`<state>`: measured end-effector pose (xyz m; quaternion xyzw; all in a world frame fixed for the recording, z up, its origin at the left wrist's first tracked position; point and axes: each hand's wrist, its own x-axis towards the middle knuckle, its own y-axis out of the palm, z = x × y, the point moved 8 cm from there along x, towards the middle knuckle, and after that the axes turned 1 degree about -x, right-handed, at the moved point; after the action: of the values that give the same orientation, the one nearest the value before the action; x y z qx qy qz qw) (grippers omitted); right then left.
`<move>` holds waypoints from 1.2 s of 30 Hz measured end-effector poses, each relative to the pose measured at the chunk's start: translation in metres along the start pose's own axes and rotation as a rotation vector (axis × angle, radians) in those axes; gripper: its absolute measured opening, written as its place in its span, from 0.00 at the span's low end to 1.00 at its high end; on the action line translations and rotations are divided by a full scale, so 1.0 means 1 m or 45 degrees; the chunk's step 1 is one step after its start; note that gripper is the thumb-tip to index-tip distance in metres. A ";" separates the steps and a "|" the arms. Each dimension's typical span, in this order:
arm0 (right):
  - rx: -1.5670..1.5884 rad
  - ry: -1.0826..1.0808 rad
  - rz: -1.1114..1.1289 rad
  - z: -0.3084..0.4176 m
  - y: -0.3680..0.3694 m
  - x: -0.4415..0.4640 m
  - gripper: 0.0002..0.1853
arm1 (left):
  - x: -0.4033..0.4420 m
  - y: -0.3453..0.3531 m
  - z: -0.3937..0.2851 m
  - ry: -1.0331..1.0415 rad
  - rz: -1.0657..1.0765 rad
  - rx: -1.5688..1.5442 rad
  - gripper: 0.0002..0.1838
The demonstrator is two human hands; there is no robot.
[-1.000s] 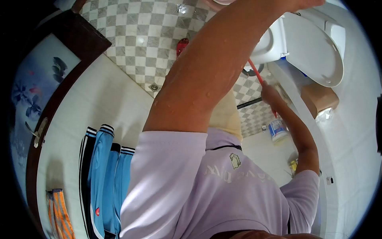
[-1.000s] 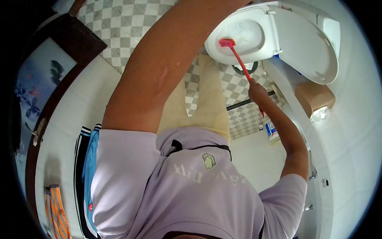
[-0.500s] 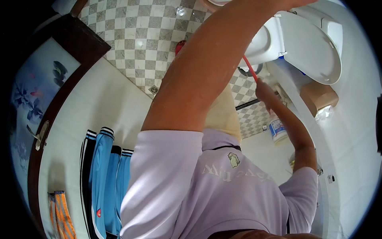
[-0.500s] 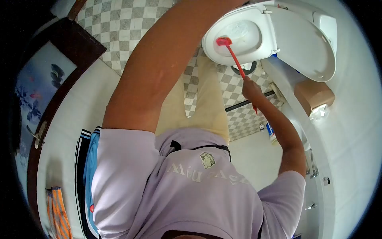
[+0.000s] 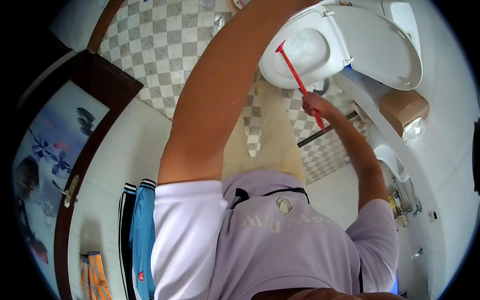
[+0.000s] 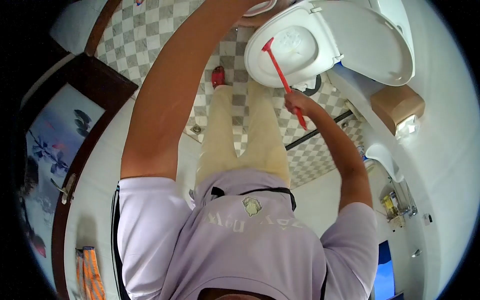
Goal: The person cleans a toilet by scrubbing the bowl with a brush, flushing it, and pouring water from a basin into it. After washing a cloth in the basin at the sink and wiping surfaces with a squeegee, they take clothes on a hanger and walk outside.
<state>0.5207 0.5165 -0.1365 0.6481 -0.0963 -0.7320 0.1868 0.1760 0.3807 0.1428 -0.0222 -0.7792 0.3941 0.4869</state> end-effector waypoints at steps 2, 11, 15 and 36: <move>0.456 0.143 -0.115 0.017 0.006 0.021 0.07 | 0.000 0.007 0.001 -0.008 0.116 -0.074 0.21; -2.817 -0.232 -0.281 -0.043 -0.084 0.101 0.10 | 0.004 0.007 -0.003 0.013 0.251 0.074 0.27; -2.333 0.037 -0.543 -0.080 -0.120 0.048 0.10 | 0.005 0.001 -0.003 0.004 0.183 0.044 0.24; -1.893 0.231 -1.238 0.054 -0.136 -0.056 0.08 | -0.005 0.011 0.005 0.036 0.076 0.163 0.17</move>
<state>0.4518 0.6575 -0.1303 0.3842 0.7039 -0.5495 0.2345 0.1707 0.3832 0.1309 -0.0199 -0.7444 0.4570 0.4864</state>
